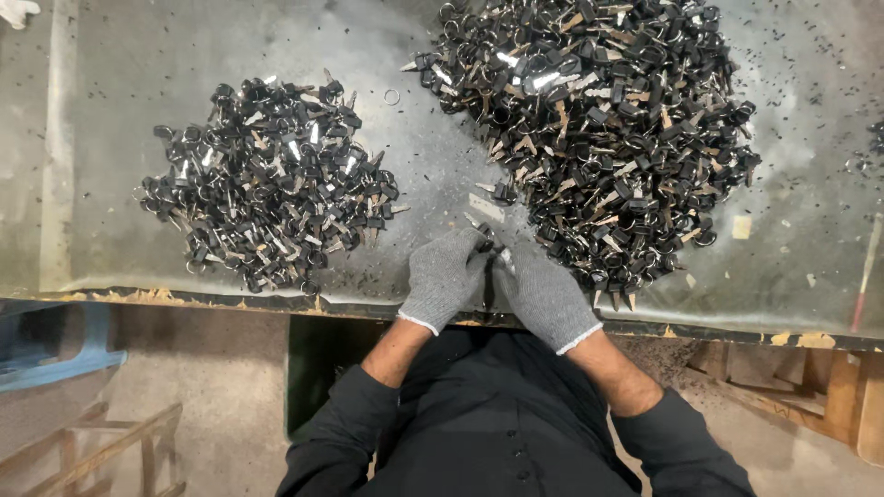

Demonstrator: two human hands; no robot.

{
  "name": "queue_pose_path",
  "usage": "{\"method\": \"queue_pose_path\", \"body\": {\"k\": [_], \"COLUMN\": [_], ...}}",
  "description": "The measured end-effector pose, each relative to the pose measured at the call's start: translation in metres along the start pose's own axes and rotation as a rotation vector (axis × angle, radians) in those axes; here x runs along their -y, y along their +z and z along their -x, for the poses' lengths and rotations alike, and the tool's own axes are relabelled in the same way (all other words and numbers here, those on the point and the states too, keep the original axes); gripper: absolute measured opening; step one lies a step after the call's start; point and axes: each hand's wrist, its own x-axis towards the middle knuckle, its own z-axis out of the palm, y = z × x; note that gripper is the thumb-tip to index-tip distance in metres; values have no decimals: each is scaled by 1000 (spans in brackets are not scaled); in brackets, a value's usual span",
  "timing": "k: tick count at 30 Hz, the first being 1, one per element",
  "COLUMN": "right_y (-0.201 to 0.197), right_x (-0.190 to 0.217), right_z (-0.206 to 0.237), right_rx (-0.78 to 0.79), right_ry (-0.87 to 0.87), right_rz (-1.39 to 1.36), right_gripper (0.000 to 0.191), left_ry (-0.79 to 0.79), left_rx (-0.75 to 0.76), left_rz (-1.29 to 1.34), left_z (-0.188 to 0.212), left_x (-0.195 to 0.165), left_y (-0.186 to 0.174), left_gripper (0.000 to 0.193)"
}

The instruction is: The person, wearing gloves, picks small black metal components one at a time from a large pile on a workbench and places them into a separate smaller pile beside it, continuously sorting through the heap.

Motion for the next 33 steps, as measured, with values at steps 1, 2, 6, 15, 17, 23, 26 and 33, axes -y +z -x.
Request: {"method": "queue_pose_path", "body": {"k": [1,2,6,15,17,23,26,33], "right_y": [0,0,7,-1,-6,10,15,-9], "right_x": [-1,-1,1,12,9,8,9,18], "right_z": [1,1,-4,-9,-6,-7,-10,-7], "right_rx": [19,40,234,224,97,105,154,263], "right_ry": [6,16,161,146,16,84,161,162], "right_rz": [-16,-35,126,309,375,466,329,237], "right_gripper": [58,57,53,46,53,32,37,42], "left_ry": [25,49,129,147,147,172,144,277], "left_rx": [-2,0,-1,41,93,180,162,-27], "left_rz": [-21,-41,-44,-17,-8,-100,-77,44], "left_z": [0,0,-1,-4,-8,-15,-9,-6], "left_x": [1,2,5,6,7,14,13,6], "left_y": [1,1,4,-9,-13,-12,-9,-15], "left_gripper": [20,20,24,23,23,24,27,39]}}
